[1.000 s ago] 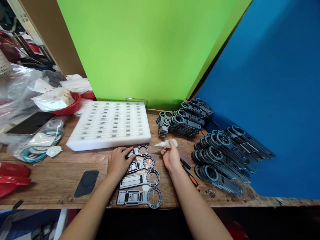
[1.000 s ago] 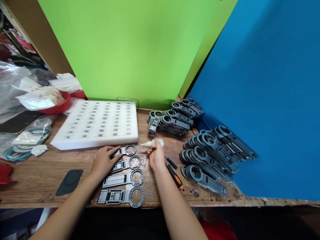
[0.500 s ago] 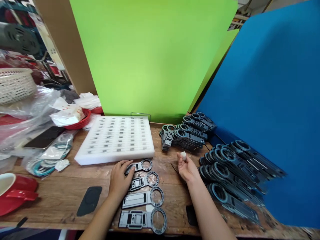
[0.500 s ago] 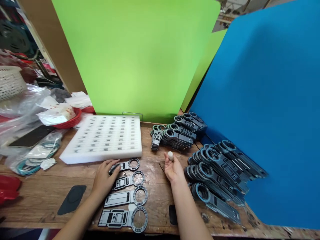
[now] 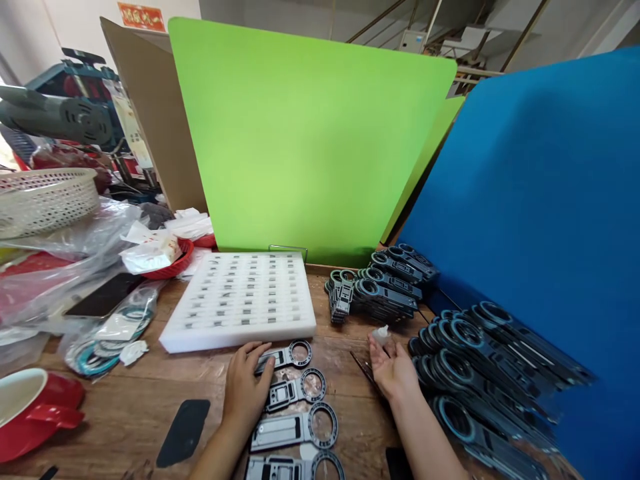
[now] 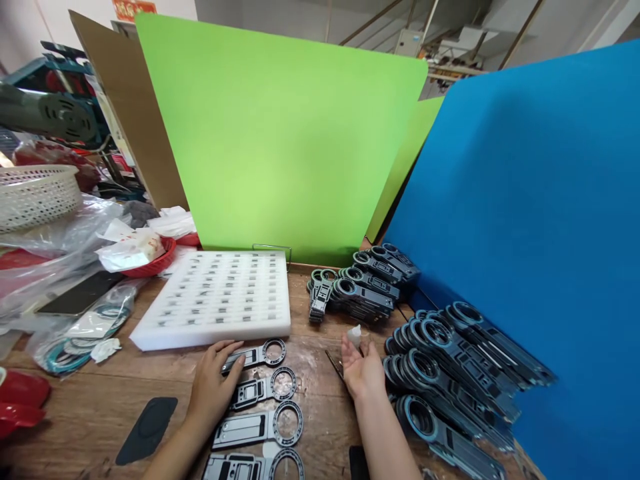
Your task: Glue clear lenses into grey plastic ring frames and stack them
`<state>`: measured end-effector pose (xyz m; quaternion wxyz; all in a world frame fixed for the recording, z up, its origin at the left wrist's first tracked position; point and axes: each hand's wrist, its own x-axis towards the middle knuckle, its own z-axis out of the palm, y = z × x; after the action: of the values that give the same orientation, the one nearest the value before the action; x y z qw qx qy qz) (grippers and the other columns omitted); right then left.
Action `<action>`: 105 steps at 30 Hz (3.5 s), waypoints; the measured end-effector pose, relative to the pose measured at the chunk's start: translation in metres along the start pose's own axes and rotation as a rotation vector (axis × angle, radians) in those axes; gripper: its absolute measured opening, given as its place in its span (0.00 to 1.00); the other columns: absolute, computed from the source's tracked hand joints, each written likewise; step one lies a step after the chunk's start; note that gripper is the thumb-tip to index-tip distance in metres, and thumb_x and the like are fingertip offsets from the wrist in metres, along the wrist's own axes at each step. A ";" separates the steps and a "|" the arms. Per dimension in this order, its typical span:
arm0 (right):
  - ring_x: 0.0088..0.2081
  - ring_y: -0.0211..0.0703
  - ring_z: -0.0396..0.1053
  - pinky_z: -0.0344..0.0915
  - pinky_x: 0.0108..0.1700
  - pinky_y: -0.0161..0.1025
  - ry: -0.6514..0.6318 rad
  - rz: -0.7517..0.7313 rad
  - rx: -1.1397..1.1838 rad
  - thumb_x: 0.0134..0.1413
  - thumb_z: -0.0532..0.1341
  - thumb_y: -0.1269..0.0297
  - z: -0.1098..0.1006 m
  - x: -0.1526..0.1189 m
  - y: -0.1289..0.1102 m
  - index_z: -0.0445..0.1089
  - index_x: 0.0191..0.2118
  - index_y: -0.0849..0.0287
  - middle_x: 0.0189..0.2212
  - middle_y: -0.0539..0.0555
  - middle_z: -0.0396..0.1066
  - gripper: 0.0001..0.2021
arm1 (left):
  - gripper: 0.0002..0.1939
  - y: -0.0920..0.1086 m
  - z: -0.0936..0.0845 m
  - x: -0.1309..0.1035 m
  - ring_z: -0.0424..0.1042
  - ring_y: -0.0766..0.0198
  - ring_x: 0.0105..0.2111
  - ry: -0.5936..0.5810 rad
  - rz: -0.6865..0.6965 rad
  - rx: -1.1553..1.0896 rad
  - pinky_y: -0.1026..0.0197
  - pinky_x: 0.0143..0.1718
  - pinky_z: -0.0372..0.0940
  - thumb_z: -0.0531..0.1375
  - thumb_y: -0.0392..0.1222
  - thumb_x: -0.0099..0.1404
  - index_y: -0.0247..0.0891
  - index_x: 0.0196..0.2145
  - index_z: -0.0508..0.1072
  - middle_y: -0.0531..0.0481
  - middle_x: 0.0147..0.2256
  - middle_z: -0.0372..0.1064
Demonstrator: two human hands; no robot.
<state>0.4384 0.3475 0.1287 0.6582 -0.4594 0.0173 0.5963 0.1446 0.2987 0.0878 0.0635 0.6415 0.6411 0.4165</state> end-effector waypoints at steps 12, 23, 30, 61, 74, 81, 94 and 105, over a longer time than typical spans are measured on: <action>0.48 0.46 0.65 0.60 0.51 0.41 -0.609 -0.928 -1.572 0.60 0.51 0.65 0.142 -0.018 0.063 0.72 0.41 0.56 0.43 0.56 0.71 0.13 | 0.15 -0.016 -0.016 0.032 0.62 0.49 0.53 0.119 0.219 0.224 0.44 0.52 0.58 0.55 0.42 0.64 0.43 0.48 0.71 0.43 0.52 0.65; 0.46 0.46 0.67 0.65 0.48 0.50 -0.664 -0.886 -2.054 0.60 0.58 0.61 0.240 0.068 0.073 0.67 0.47 0.60 0.48 0.56 0.66 0.12 | 0.11 -0.018 -0.016 0.024 0.69 0.53 0.45 0.138 0.213 0.061 0.48 0.48 0.63 0.55 0.39 0.62 0.44 0.42 0.73 0.44 0.42 0.70; 0.46 0.45 0.67 0.63 0.48 0.48 -0.611 -0.952 -1.803 0.61 0.56 0.65 0.242 0.045 0.059 0.68 0.41 0.62 0.43 0.56 0.69 0.07 | 0.10 -0.015 -0.016 0.023 0.71 0.57 0.38 -0.025 0.263 -0.043 0.54 0.41 0.67 0.53 0.39 0.65 0.40 0.39 0.74 0.45 0.36 0.72; 0.42 0.46 0.71 0.62 0.43 0.36 -0.379 -0.804 -1.718 0.59 0.52 0.71 0.052 -0.037 0.102 0.70 0.40 0.61 0.38 0.58 0.75 0.10 | 0.04 -0.009 -0.014 0.036 0.67 0.60 0.42 -0.578 0.227 -0.033 0.57 0.45 0.61 0.58 0.42 0.62 0.43 0.35 0.72 0.52 0.40 0.71; 0.42 0.44 0.69 0.61 0.45 0.35 -0.508 -0.907 -1.951 0.58 0.53 0.74 0.048 -0.032 0.095 0.73 0.36 0.60 0.38 0.58 0.73 0.12 | 0.16 0.001 -0.019 0.041 0.66 0.57 0.44 -0.647 0.445 0.143 0.54 0.45 0.62 0.54 0.40 0.66 0.55 0.48 0.72 0.48 0.44 0.68; 0.47 0.46 0.64 0.59 0.49 0.39 -0.708 -0.991 -2.051 0.58 0.54 0.73 0.028 -0.041 0.077 0.72 0.47 0.54 0.45 0.55 0.70 0.15 | 0.16 0.003 -0.017 0.046 0.65 0.57 0.50 -0.687 0.563 0.176 0.53 0.50 0.59 0.53 0.39 0.66 0.50 0.49 0.71 0.50 0.52 0.66; 0.42 0.47 0.67 0.60 0.45 0.39 -0.919 -1.067 -2.186 0.56 0.55 0.71 0.068 -0.048 0.054 0.74 0.42 0.56 0.37 0.56 0.73 0.12 | 0.14 0.039 -0.006 0.044 0.70 0.53 0.43 -0.653 0.570 0.210 0.47 0.52 0.56 0.51 0.31 0.63 0.37 0.44 0.70 0.42 0.39 0.73; 0.50 0.46 0.66 0.61 0.52 0.44 -0.640 -0.986 -2.020 0.64 0.51 0.65 0.224 0.051 0.061 0.69 0.48 0.59 0.49 0.56 0.69 0.13 | 0.15 -0.019 -0.029 -0.006 0.67 0.54 0.50 -0.209 -0.023 -0.049 0.46 0.51 0.64 0.49 0.45 0.67 0.43 0.48 0.69 0.45 0.49 0.69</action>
<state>0.2866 0.5183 0.1933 0.1282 -0.5599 -0.8115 0.1076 0.1133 0.2839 0.0919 0.1506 0.6725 0.6277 0.3621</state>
